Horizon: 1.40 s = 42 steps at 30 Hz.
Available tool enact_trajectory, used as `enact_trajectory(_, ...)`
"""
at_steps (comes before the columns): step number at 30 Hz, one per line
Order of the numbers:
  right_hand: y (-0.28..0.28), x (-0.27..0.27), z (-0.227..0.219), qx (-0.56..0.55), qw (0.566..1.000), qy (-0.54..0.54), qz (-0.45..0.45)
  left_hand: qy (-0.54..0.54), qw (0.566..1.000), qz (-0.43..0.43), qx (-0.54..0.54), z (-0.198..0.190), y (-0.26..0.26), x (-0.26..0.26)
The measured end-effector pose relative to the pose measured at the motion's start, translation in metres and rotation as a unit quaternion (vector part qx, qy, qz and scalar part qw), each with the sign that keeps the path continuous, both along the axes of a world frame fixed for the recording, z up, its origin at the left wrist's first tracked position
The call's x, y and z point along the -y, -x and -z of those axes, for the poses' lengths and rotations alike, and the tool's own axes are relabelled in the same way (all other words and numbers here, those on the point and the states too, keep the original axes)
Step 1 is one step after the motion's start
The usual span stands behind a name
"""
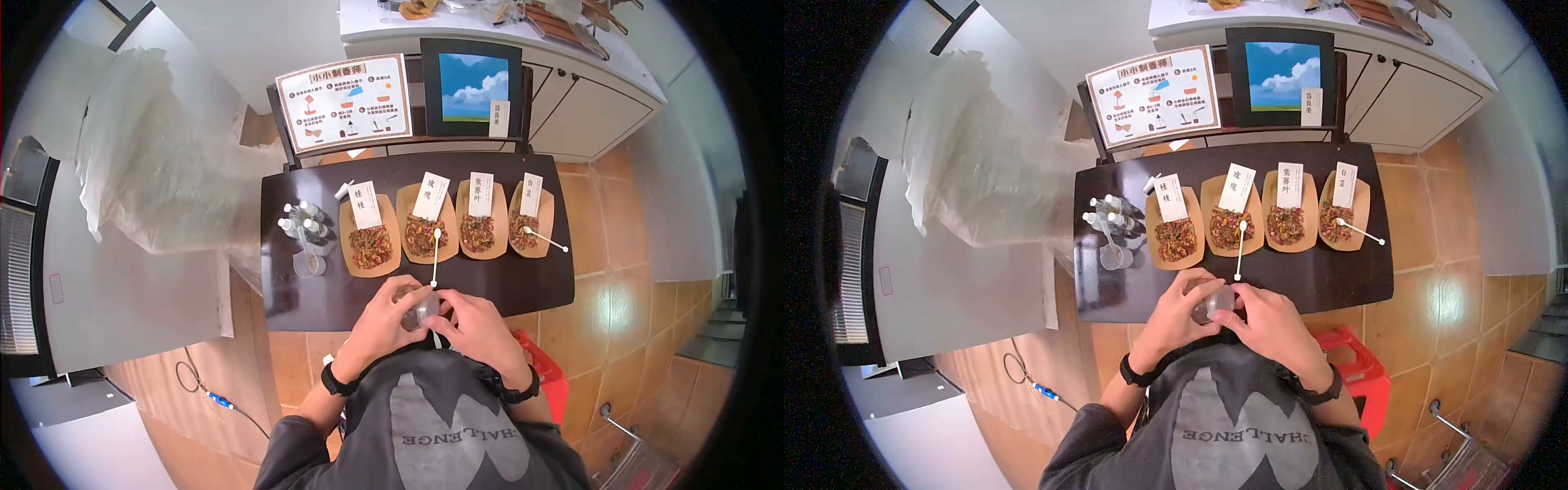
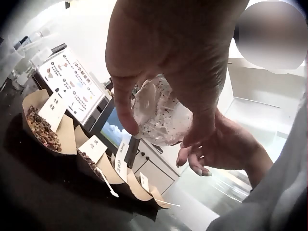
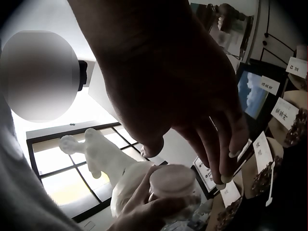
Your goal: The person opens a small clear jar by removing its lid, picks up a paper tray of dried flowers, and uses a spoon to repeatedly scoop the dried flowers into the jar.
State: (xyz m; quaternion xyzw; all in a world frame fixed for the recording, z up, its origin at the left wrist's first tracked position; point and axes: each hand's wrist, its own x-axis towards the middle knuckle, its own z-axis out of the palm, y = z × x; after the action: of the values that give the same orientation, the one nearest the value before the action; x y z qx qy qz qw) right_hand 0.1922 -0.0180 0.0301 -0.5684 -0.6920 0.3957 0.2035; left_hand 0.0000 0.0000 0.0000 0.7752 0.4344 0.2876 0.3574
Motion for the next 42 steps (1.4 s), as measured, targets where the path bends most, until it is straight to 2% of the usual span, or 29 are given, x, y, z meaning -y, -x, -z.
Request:
enact_trajectory(3,0.007,0.002,0.003,0.031,0.999,-0.027,-0.004,-0.003,1.000,0.018,0.009,0.002,-0.005,0.002)
enact_trajectory(8,0.009,0.005,0.002,-0.022,0.999,0.026,0.012,-0.004,1.000,0.015,0.005,0.001,-0.007,0.002)
enact_trajectory(21,0.004,0.009,-0.005,-0.040,0.996,0.081,0.004,-0.021,0.999,0.038,-0.002,0.001,-0.010,-0.001)
enact_trajectory(28,0.008,0.012,0.002,-0.029,0.998,0.062,0.006,0.031,0.998,0.045,0.002,-0.003,-0.007,-0.006)
enact_trajectory(38,0.013,0.005,0.023,-0.019,1.000,0.001,-0.011,0.000,0.998,0.051,-0.032,0.006,-0.004,-0.015)
enact_trajectory(41,0.014,0.003,0.027,-0.019,1.000,-0.017,-0.006,0.024,0.998,0.048,-0.036,0.011,-0.003,-0.020)
enact_trajectory(42,0.014,0.001,0.029,-0.019,1.000,-0.018,-0.006,0.066,0.996,0.048,-0.021,0.013,-0.003,-0.023)
